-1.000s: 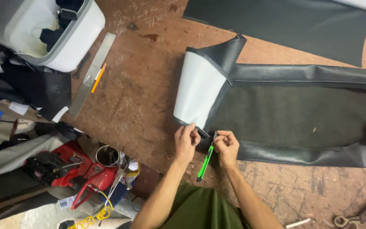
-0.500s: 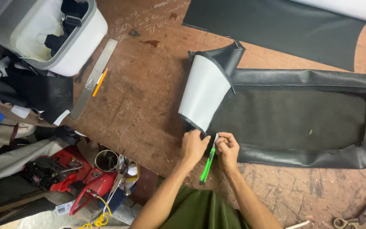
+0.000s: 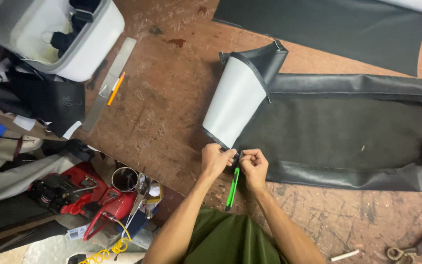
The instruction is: The person peels back a layer of fabric from a piece of upholstered furniture using a green utility knife.
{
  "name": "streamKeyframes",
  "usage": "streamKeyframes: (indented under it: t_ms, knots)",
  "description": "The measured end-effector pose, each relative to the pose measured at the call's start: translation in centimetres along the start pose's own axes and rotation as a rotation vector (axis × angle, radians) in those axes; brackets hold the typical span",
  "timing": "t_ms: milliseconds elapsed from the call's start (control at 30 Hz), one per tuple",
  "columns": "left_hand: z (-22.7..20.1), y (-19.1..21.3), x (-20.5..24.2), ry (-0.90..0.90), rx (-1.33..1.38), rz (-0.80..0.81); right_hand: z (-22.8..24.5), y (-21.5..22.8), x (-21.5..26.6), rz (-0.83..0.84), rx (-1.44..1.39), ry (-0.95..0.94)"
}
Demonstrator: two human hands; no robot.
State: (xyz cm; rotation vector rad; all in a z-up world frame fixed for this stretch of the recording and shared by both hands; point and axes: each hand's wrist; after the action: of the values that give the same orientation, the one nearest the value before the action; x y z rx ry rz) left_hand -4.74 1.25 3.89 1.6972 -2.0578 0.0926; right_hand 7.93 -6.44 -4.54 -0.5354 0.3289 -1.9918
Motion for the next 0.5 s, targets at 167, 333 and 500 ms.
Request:
streamKeyframes:
  t_ms: [167, 333, 500]
  knots:
    - [0.5, 0.0, -0.2, 0.014, 0.054, -0.013, -0.2, 0.0, -0.1, 0.015, 0.013, 0.029]
    - [0.1, -0.1, 0.0, 0.058, 0.097, 0.01, -0.1, -0.1, 0.0, 0.019, 0.066, 0.02]
    - [-0.7, 1.4, -0.3, 0.056, 0.378, -0.01, 0.5, -0.7, -0.1, -0.011, 0.057, -0.033]
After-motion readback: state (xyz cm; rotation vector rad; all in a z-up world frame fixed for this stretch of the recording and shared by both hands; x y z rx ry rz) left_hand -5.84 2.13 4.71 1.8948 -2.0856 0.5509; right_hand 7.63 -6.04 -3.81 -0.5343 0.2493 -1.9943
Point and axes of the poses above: each hand's wrist, its own x-axis away from the middle knuckle, its own y-axis out of the back of the hand, z = x × y
